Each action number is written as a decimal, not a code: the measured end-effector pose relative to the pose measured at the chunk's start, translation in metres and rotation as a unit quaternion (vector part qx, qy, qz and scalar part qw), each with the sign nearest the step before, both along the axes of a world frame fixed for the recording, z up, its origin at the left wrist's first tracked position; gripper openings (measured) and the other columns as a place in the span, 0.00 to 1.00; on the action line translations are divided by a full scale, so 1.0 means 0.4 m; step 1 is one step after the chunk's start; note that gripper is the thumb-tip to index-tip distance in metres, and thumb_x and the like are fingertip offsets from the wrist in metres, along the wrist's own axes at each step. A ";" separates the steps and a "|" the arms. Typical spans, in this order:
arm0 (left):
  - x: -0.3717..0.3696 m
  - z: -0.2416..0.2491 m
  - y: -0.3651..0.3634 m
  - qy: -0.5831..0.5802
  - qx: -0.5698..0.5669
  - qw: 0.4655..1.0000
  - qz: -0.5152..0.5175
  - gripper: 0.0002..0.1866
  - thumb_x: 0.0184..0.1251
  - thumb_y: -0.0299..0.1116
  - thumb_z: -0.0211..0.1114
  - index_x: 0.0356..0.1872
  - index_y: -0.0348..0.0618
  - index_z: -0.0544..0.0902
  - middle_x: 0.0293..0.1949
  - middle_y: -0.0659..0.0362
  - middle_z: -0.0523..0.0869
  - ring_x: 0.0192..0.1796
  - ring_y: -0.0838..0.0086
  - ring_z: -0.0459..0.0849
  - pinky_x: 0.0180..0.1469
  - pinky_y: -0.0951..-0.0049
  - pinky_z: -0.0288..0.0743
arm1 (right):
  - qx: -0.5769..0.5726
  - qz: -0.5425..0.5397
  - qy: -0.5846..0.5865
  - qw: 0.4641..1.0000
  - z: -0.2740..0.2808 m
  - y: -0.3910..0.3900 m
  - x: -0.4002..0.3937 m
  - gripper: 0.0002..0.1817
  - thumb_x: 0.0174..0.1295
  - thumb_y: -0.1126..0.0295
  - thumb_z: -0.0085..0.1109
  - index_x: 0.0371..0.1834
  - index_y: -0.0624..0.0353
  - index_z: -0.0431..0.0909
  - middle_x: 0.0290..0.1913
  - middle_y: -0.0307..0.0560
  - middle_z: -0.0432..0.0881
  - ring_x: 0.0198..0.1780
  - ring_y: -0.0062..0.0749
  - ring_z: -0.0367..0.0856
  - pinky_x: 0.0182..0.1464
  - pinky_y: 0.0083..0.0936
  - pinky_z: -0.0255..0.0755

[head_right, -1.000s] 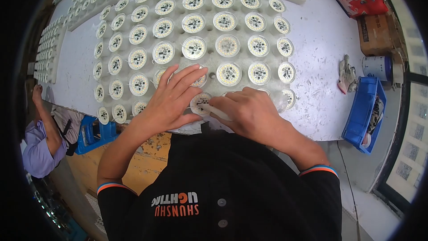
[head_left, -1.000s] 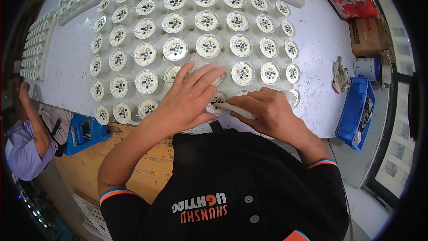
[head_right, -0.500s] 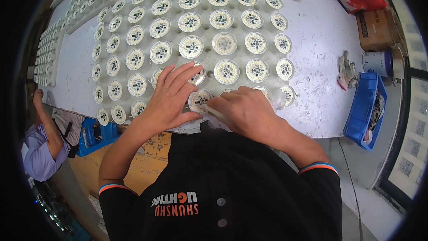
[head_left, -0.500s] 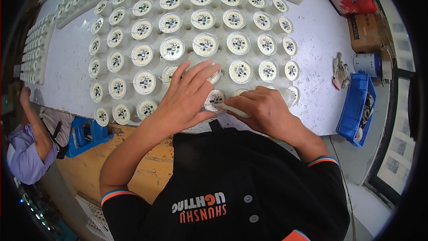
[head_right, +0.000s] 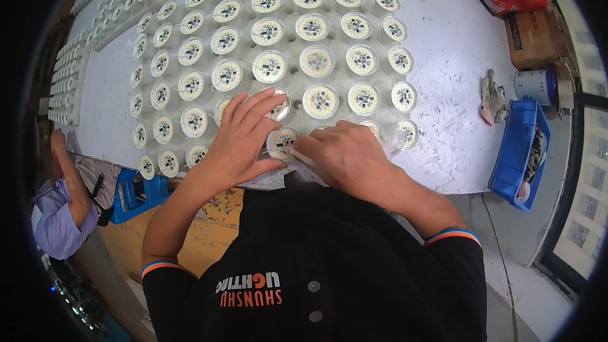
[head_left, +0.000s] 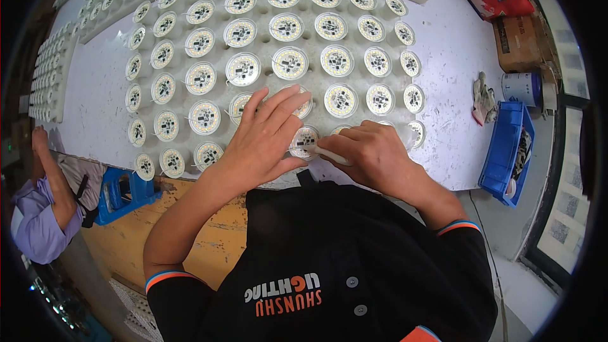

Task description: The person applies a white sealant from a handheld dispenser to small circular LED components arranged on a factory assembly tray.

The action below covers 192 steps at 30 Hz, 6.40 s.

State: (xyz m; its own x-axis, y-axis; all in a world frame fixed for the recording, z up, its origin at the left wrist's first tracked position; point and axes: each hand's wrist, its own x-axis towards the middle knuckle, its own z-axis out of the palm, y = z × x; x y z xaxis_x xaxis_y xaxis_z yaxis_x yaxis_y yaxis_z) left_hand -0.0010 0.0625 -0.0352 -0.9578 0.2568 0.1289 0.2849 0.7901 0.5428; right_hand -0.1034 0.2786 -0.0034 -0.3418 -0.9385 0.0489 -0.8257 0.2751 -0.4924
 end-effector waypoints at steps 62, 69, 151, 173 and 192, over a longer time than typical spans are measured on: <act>-0.178 0.019 0.170 0.067 -0.102 0.985 -0.118 0.12 0.57 0.23 0.67 0.43 0.43 0.81 0.35 0.58 0.81 0.50 0.66 0.81 0.74 0.48 0.61 | -0.203 -0.329 -0.212 0.898 0.060 0.243 -0.092 0.13 0.62 0.74 0.70 0.50 0.63 0.87 0.40 0.44 0.89 0.37 0.20 0.85 0.41 0.20 0.77; -0.163 0.060 0.123 0.043 -0.111 0.982 -0.144 0.22 0.55 0.23 0.68 0.54 0.44 0.82 0.46 0.58 0.82 0.60 0.63 0.77 0.74 0.48 0.59 | -0.159 -0.312 -0.214 0.912 0.073 0.234 -0.075 0.15 0.60 0.73 0.72 0.50 0.63 0.86 0.43 0.46 0.90 0.41 0.22 0.86 0.44 0.21 0.78; -0.080 0.012 0.136 0.014 -0.064 0.998 -0.016 0.35 0.39 0.42 0.83 0.54 0.44 0.82 0.46 0.60 0.79 0.58 0.65 0.77 0.76 0.41 0.48 | -0.008 -0.147 -0.026 0.989 -0.024 0.164 0.015 0.16 0.52 0.70 0.75 0.46 0.50 0.87 0.34 0.42 0.87 0.32 0.41 0.85 0.37 0.33 0.77; -0.100 0.035 0.049 0.092 -0.040 0.993 0.067 0.21 0.49 0.34 0.79 0.46 0.48 0.83 0.43 0.60 0.79 0.56 0.64 0.77 0.74 0.45 0.53 | -0.065 -0.210 -0.205 0.954 0.025 0.166 -0.005 0.16 0.60 0.72 0.70 0.52 0.54 0.86 0.40 0.48 0.89 0.38 0.45 0.88 0.43 0.36 0.81; -0.175 0.036 0.084 0.059 -0.047 0.996 0.051 0.12 0.51 0.26 0.75 0.36 0.47 0.82 0.43 0.61 0.81 0.57 0.63 0.78 0.74 0.48 0.55 | -0.081 -0.203 -0.194 0.956 0.005 0.180 -0.035 0.15 0.60 0.71 0.71 0.50 0.56 0.86 0.39 0.47 0.89 0.36 0.42 0.86 0.40 0.34 0.78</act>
State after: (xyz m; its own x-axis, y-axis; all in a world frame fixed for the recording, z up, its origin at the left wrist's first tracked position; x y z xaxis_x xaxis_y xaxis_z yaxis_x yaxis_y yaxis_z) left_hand -0.0710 0.0960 -0.0207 -0.9592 0.1745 0.2225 0.2575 0.8642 0.4323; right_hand -0.1172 0.3505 -0.0013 -0.6985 -0.7153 -0.0218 -0.4130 0.4278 -0.8040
